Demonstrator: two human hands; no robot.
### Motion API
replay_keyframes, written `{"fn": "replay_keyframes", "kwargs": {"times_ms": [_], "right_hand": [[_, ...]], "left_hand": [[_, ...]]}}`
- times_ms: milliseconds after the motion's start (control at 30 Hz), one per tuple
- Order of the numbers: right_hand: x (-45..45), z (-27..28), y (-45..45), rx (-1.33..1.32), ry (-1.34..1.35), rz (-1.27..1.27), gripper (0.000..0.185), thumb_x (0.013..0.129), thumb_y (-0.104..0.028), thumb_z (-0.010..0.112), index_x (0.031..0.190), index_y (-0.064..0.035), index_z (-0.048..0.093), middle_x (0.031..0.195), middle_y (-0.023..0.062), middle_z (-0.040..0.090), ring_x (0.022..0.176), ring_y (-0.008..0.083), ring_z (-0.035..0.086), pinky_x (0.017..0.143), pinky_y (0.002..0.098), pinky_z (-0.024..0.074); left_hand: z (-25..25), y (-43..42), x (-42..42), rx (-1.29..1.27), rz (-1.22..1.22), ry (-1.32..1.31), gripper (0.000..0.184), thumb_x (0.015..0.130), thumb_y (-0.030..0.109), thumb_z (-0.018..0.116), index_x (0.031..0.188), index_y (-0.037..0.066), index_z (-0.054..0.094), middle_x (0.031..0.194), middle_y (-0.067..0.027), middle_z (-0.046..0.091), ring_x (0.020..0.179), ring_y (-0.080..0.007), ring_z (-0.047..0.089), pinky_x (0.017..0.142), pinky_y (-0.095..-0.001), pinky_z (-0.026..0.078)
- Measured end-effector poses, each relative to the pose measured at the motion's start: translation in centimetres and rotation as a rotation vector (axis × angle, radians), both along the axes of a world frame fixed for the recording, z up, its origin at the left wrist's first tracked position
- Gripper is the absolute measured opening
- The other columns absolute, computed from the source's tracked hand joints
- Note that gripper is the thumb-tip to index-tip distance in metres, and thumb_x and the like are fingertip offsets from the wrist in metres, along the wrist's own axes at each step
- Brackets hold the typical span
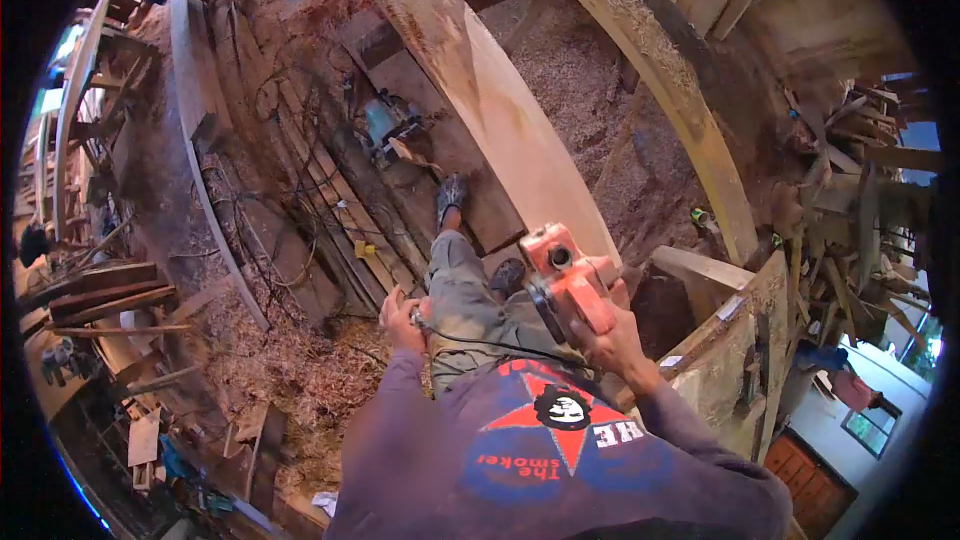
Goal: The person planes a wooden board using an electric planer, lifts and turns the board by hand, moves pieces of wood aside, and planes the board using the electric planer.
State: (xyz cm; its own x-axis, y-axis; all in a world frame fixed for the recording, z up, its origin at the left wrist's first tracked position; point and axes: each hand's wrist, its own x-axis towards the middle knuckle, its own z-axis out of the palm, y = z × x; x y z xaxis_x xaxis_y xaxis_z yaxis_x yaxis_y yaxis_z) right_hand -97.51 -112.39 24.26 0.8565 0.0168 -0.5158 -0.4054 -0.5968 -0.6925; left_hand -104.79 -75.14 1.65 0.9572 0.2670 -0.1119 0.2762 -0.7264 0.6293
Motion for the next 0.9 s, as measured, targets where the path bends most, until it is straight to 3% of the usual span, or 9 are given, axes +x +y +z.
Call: {"fn": "replay_keyframes", "kwargs": {"times_ms": [100,167,233,300,367,600,833,867,900], "right_hand": [[4.8,-0.5,2.7,0.034,-0.065,0.026,0.040,0.090,-0.032,0.076,0.112,0.0002,0.067,0.093,0.0221,0.072,0.088,0.0336,0.073,0.077,0.0431,0.0559],[8.4,-1.1,4.7,0.096,-0.078,-0.006,0.037,0.087,-0.026,0.077,0.113,-0.0012,0.069,0.095,0.0115,0.072,0.089,0.0209,0.066,0.083,0.0365,0.0536],[13.0,-0.3,7.1,0.083,-0.075,0.057,0.038,0.089,-0.029,0.070,0.114,-0.0012,0.068,0.099,0.0220,0.073,0.092,0.0352,0.072,0.080,0.0424,0.0552],[17.0,-1.8,9.2,0.115,-0.195,0.065,0.036,0.089,-0.030,0.066,0.112,-0.0026,0.070,0.098,0.0211,0.073,0.091,0.0355,0.072,0.080,0.0427,0.0552],[22.4,-2.6,11.6,0.080,-0.276,0.159,0.040,0.091,-0.034,0.068,0.115,-0.0024,0.070,0.102,0.0101,0.072,0.095,0.0208,0.068,0.085,0.0357,0.0528],[38.3,-5.4,20.8,0.038,-0.453,0.251,0.031,0.096,-0.030,0.062,0.118,-0.0092,0.067,0.101,0.0137,0.073,0.090,0.0297,0.071,0.076,0.0409,0.0557],[23.4,-3.4,11.5,-0.040,-0.649,0.412,0.020,0.099,-0.024,0.059,0.114,-0.0134,0.066,0.100,0.0113,0.073,0.086,0.0308,0.073,0.073,0.0391,0.0577],[19.8,-4.0,9.7,-0.057,-0.506,0.319,0.031,0.103,-0.042,0.054,0.115,-0.0172,0.067,0.099,0.0210,0.073,0.082,0.0394,0.072,0.070,0.0508,0.0557],[15.8,-4.2,7.2,-0.111,-0.388,0.312,0.026,0.100,-0.028,0.058,0.122,-0.0161,0.065,0.104,0.0172,0.071,0.096,0.0392,0.071,0.081,0.0457,0.0562]], "left_hand": [[-0.4,2.4,-0.1,0.113,0.088,-0.044,0.023,0.084,0.031,0.083,0.084,0.009,0.076,0.134,-0.0188,0.064,0.124,-0.0377,0.059,0.103,-0.0474,0.047],[-2.4,3.6,-0.8,0.081,0.196,-0.060,0.024,0.086,0.031,0.081,0.085,0.008,0.075,0.136,-0.0181,0.063,0.124,-0.0387,0.059,0.104,-0.0501,0.045],[-1.6,4.1,-0.1,0.071,0.306,-0.060,0.025,0.089,0.031,0.078,0.085,0.006,0.074,0.137,-0.0170,0.062,0.123,-0.0389,0.059,0.104,-0.0513,0.044],[-2.2,5.1,0.3,0.078,0.310,-0.054,0.025,0.089,0.030,0.078,0.085,0.006,0.074,0.136,-0.0174,0.063,0.123,-0.0386,0.060,0.103,-0.0502,0.045],[-1.9,5.5,1.1,0.137,0.310,-0.032,0.023,0.089,0.028,0.077,0.086,0.006,0.074,0.136,-0.0189,0.063,0.122,-0.0388,0.060,0.101,-0.0475,0.048],[0.0,6.2,2.8,0.212,0.188,-0.136,0.028,0.091,0.034,0.076,0.090,0.005,0.077,0.140,-0.0191,0.060,0.121,-0.0378,0.060,0.102,-0.0484,0.047],[-1.9,7.2,-2.2,0.046,0.379,-0.049,0.031,0.092,0.037,0.076,0.095,0.007,0.080,0.137,-0.0154,0.062,0.123,-0.0334,0.060,0.106,-0.0453,0.045],[-2.8,6.3,-2.5,0.039,0.374,-0.055,0.031,0.092,0.037,0.076,0.095,0.007,0.080,0.137,-0.0154,0.062,0.123,-0.0334,0.060,0.106,-0.0453,0.045],[-3.4,5.2,-2.6,-0.025,0.357,-0.088,0.029,0.091,0.037,0.077,0.096,0.009,0.081,0.137,-0.0144,0.063,0.124,-0.0327,0.060,0.107,-0.0440,0.045]]}}
